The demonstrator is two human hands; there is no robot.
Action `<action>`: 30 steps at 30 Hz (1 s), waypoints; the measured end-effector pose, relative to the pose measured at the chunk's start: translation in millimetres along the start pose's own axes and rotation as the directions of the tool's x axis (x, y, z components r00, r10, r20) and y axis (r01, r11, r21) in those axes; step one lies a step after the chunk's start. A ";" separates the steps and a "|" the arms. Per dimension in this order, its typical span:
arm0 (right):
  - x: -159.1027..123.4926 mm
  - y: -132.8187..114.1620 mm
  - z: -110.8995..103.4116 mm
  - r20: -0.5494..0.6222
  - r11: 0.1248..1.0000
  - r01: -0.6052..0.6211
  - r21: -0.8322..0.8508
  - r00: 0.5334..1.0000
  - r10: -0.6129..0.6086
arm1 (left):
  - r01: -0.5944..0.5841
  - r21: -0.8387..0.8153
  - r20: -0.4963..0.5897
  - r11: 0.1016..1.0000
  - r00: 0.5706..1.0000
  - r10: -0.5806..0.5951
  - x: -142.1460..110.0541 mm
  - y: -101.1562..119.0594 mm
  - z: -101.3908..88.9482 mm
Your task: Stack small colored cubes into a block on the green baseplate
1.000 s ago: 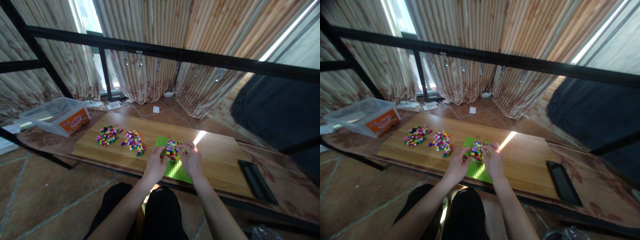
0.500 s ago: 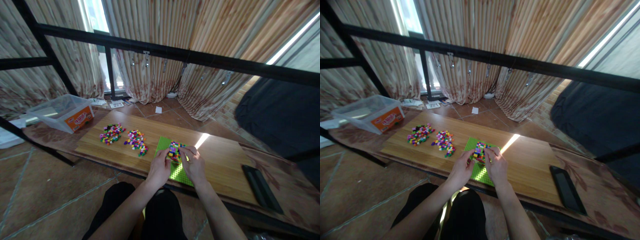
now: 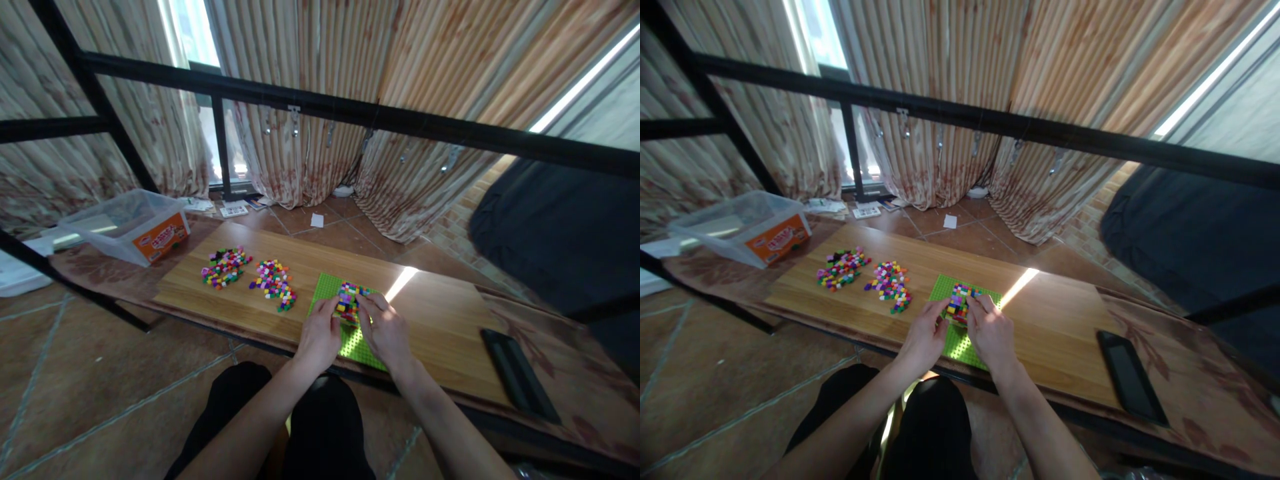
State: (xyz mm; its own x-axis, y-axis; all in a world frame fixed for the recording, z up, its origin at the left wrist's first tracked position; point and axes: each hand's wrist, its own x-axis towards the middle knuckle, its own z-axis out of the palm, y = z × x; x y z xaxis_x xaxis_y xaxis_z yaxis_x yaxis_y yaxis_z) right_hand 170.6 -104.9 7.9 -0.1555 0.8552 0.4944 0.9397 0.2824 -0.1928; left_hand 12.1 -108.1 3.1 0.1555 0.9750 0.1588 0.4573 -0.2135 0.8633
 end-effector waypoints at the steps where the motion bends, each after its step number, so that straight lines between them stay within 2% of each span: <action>1: 0.6 -0.1 -0.7 0.011 1.000 -0.002 -0.001 1.000 0.002 | -0.004 0.007 -0.002 1.000 1.000 0.004 0.1 0.0 0.3; 4: 2.0 0.2 -1.4 0.020 0.999 -0.024 0.038 1.000 0.023 | -0.017 0.021 -0.009 1.000 1.000 0.017 0.0 -0.4 0.1; 7: 1.8 1.7 -0.6 0.000 0.985 -0.070 0.155 0.997 0.071 | 0.016 0.023 -0.029 1.000 0.999 -0.015 -2.4 -3.4 -5.7; 10: -1.5 3.8 -0.7 -0.035 0.941 -0.148 0.304 0.985 0.166 | 0.082 0.034 -0.067 0.996 0.995 -0.080 -8.5 -13.0 -19.5; 14: -11.7 5.5 -4.5 -0.098 0.865 -0.271 0.422 0.935 0.340 | 0.131 0.049 -0.157 0.990 0.980 -0.122 -20.1 -36.6 -44.4; 19: -22.4 3.4 -7.3 -0.064 0.826 -0.315 0.468 0.920 0.387 | 0.189 0.073 -0.251 0.979 0.954 -0.165 -29.0 -58.1 -65.5; 24: -14.9 6.2 -6.8 -0.062 0.791 -0.364 0.492 0.891 0.449 | 0.186 0.091 -0.250 0.978 0.955 -0.158 -29.9 -61.4 -66.9; 30: -11.4 27.0 1.4 -0.061 0.741 -0.404 0.536 0.857 0.512 | 0.170 0.100 -0.208 0.980 0.967 -0.147 -29.8 -70.0 -64.6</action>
State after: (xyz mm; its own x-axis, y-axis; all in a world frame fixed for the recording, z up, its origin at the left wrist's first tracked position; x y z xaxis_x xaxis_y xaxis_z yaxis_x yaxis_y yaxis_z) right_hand 197.3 -106.4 -4.1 0.3661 0.8510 0.3765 0.5960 0.0963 -0.7972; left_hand -81.1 -118.3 -31.2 -0.0993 0.9870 0.1264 0.5622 -0.0492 0.8255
